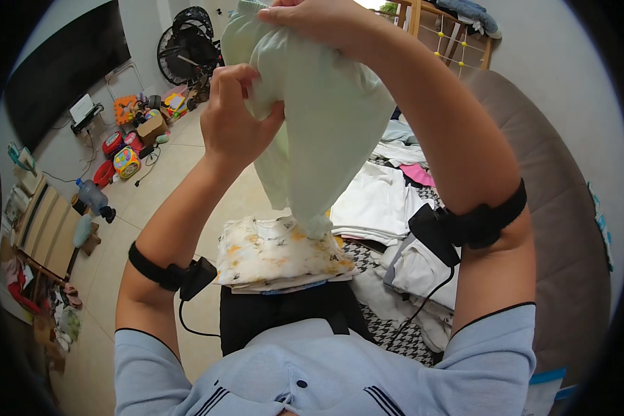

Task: Folding and stacking various items of clothing including baby pants and adult t-shirts.

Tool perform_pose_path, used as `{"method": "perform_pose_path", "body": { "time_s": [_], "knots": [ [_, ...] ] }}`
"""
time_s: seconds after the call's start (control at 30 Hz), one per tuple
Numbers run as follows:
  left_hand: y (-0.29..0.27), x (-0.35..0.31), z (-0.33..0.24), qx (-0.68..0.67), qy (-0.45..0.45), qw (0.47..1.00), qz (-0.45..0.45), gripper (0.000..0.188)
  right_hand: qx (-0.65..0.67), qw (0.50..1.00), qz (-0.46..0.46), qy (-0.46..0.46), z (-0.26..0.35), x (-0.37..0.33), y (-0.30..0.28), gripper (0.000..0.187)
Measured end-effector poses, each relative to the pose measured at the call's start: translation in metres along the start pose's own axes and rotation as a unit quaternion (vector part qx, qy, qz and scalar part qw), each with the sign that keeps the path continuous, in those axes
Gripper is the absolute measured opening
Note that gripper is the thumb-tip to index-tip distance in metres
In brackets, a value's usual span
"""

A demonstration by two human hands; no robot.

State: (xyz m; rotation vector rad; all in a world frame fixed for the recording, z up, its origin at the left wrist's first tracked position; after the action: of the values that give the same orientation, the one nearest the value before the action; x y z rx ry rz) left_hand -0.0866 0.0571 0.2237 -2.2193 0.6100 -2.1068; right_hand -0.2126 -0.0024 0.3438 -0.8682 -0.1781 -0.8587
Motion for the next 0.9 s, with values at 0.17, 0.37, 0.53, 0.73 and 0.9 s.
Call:
{"method": "perform_pose_path", "body": {
  "time_s": [0.17, 0.37, 0.53, 0.73, 0.9],
  "knots": [
    [0.015, 0.007, -0.005, -0.006, 0.043, 0.997, -0.067, 0.052, -0.015, 1.000, -0.021, 0.011, -0.008, 0.007, 0.000, 0.028],
    [0.017, 0.006, -0.003, -0.005, 0.018, 1.000, -0.024, 0.035, 0.070, 0.994, -0.039, 0.071, -0.011, 0.001, 0.007, 0.026],
    [0.016, 0.009, -0.010, -0.068, 0.001, 0.996, -0.057, 0.032, 0.124, 0.984, -0.051, 0.120, -0.015, 0.000, 0.015, 0.025],
    [0.022, -0.009, -0.029, -0.164, 0.027, 0.985, -0.044, 0.026, -0.009, 0.996, -0.091, 0.017, -0.023, 0.011, 0.007, 0.024],
    [0.032, -0.026, -0.038, -0.258, 0.031, 0.966, -0.002, 0.022, 0.028, 0.997, -0.071, -0.013, -0.028, 0.013, 0.005, 0.024]
  ]
}}
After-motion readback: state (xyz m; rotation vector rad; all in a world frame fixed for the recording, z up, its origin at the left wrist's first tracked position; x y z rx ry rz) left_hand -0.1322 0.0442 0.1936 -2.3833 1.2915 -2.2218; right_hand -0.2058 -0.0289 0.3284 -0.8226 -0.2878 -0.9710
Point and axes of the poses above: each hand's wrist, its own x-axis towards the middle knuckle, its own y-axis out of the palm, z = x × y, the point moved 2 cm from there along x, towards the middle knuckle, and after that the axes turned 6 degrees about x, right-handed, at the moved point
